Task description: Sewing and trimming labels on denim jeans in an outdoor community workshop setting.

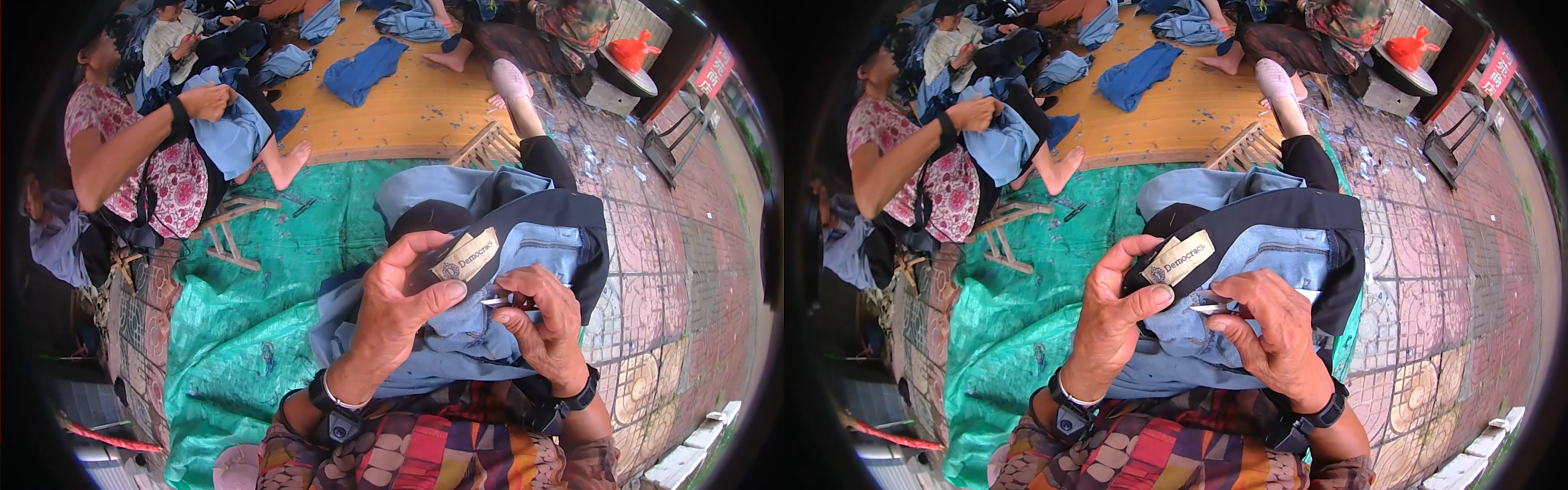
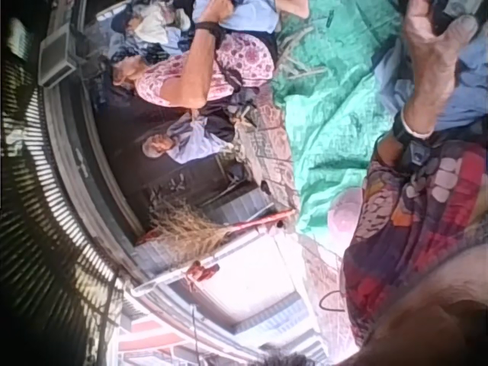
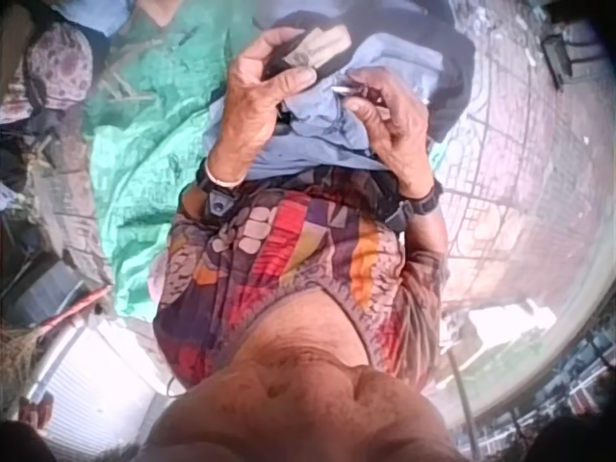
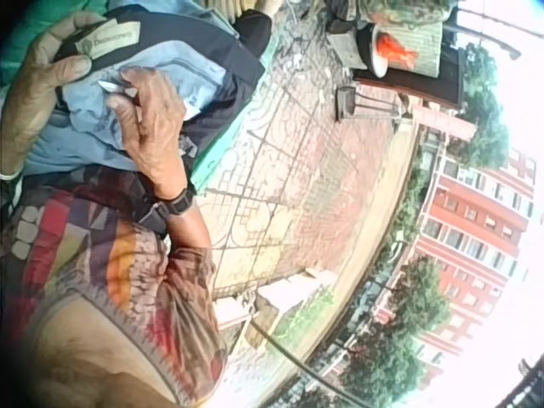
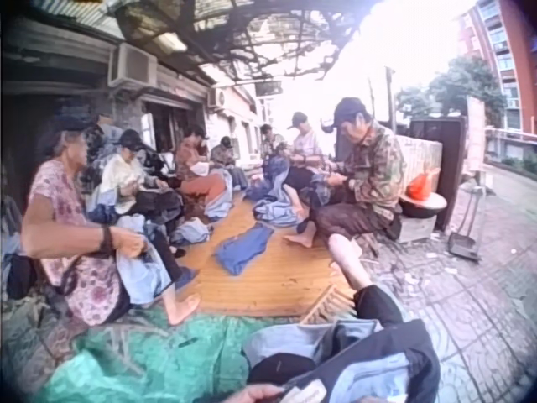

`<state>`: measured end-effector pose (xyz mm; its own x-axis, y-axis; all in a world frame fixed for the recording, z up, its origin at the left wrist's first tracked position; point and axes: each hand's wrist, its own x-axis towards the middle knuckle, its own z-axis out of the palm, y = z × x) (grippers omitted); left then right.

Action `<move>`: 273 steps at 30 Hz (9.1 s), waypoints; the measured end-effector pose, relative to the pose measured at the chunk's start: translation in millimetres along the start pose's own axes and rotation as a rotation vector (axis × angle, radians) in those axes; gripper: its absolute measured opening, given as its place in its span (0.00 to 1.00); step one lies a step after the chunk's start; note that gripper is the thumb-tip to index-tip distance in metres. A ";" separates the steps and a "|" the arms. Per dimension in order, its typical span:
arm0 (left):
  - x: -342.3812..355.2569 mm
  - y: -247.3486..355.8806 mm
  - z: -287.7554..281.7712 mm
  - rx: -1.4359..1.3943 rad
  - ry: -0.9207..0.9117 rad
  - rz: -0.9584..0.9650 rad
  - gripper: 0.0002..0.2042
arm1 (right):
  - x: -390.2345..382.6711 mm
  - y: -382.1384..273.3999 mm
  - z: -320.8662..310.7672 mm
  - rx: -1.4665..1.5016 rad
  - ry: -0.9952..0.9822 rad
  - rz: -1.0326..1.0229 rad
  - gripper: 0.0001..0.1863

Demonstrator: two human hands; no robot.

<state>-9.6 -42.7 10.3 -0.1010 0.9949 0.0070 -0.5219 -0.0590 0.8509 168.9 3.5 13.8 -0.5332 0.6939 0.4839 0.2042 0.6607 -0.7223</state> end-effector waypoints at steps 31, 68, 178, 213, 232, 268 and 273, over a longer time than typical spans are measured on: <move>4.5 -7.4 -10.4 -0.074 0.011 -0.133 0.19 | 14.5 -1.3 25.6 0.029 0.152 -0.081 0.12; 16.1 -7.9 -1.0 1.370 -0.012 0.936 0.09 | 28.5 -4.9 5.5 0.143 -0.108 0.159 0.06; -14.8 -46.2 -64.6 0.720 0.263 0.244 0.23 | 48.0 12.0 -22.7 0.299 -0.214 0.302 0.12; 50.3 58.6 16.3 1.338 -0.587 0.684 0.12 | -2.4 -3.9 -72.9 0.390 0.373 0.217 0.07; 30.6 37.7 40.2 0.816 -0.450 0.335 0.08 | 23.4 -28.5 -32.5 -0.189 0.177 -0.190 0.08; 20.0 20.6 44.0 0.881 -0.349 0.505 0.07 | 8.0 -23.6 -32.3 0.233 0.338 0.211 0.06; 20.2 19.7 41.5 0.838 -0.373 0.456 0.08 | 4.0 -33.2 -46.1 0.124 0.291 0.190 0.06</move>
<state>13.2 -20.3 49.0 0.2028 0.8628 0.4632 0.2745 -0.5041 0.8188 197.9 -2.5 62.4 -0.2362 0.8649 0.4428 0.1667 0.4850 -0.8584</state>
